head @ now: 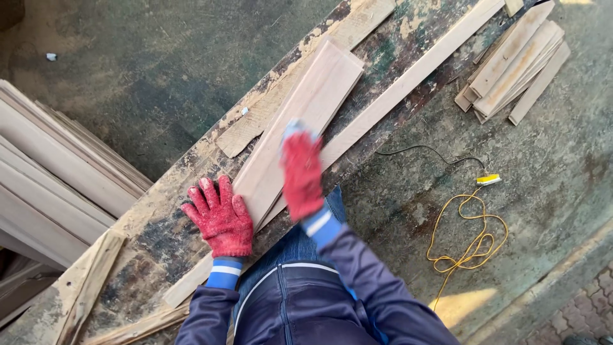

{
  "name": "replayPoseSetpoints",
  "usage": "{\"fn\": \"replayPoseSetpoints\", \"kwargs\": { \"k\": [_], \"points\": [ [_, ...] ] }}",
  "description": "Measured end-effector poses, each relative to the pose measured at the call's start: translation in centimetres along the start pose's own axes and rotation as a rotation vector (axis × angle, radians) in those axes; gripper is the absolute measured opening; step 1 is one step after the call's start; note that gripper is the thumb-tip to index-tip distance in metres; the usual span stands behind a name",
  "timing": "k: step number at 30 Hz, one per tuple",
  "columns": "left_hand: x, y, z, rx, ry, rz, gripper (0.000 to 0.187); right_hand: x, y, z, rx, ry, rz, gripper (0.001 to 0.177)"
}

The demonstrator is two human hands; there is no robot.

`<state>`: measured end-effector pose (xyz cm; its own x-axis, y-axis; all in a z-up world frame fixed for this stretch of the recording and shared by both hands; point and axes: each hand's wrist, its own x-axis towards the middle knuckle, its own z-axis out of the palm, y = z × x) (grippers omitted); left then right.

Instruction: Sanding a piece of wood by hand using a piece of sandpaper.

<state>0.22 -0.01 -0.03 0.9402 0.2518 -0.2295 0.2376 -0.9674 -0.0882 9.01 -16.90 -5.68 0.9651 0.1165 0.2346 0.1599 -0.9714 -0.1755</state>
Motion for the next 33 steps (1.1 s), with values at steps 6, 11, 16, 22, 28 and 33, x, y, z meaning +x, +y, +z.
{"fn": "replayPoseSetpoints", "kwargs": {
  "k": [6, 11, 16, 22, 28, 33],
  "points": [
    [0.0, 0.0, -0.2, 0.011, -0.002, 0.004, 0.056, 1.1, 4.9, 6.0, 0.366, 0.070, 0.080, 0.060],
    [-0.2, -0.4, 1.0, -0.196, 0.173, 0.088, 0.059, 10.4, 12.6, 7.1, 0.620, 0.261, 0.401, 0.038],
    [0.1, -0.1, 0.0, 0.000, 0.007, -0.005, 0.056, 2.6, 1.9, 1.7, 1.159, 0.237, 0.448, 0.071],
    [0.4, -0.3, 0.2, 0.027, -0.027, 0.005, 0.057, 3.3, -0.2, 1.1, 1.256, 0.444, 0.236, 0.063],
    [0.1, -0.4, 0.0, 0.031, -0.009, 0.016, 0.057, 5.9, 3.4, 5.0, 1.284, 0.592, 0.232, 0.036],
    [0.1, -0.4, 0.4, 0.024, -0.007, 0.002, 0.057, -0.2, 0.7, 2.1, 0.779, 0.208, 0.161, 0.049]
  ]
}}
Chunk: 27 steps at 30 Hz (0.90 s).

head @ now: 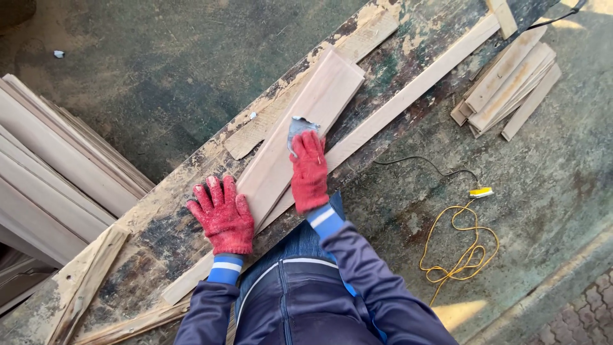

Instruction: Sanding a piece of wood by hand using a piece of sandpaper.

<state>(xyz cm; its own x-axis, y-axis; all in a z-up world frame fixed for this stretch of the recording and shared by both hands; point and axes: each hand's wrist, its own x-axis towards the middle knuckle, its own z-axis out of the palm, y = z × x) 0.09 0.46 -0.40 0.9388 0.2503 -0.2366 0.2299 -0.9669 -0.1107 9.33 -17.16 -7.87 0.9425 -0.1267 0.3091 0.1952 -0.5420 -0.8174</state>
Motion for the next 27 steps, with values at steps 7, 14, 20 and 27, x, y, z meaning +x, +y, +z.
{"fn": "replayPoseSetpoints", "kwargs": {
  "k": [7, 14, 20, 27],
  "points": [
    [0.3, 0.2, -0.7, -0.016, 0.029, -0.037, 0.056, 11.7, 14.4, -0.8, 0.177, 0.065, 0.169, 0.047],
    [-0.1, 0.5, -0.5, -0.004, 0.007, -0.117, 0.057, 0.0, 2.2, -3.3, -0.054, -0.401, -0.497, 0.052],
    [-1.2, 2.5, -0.2, -0.007, -0.054, -0.380, 0.075, 14.9, 18.3, -3.4, -0.708, -0.261, -0.712, 0.042],
    [-1.8, 5.4, 0.3, -0.171, -0.155, -0.780, 0.077, 7.2, 8.4, -5.1, -1.051, -0.707, -0.668, 0.034]
  ]
}}
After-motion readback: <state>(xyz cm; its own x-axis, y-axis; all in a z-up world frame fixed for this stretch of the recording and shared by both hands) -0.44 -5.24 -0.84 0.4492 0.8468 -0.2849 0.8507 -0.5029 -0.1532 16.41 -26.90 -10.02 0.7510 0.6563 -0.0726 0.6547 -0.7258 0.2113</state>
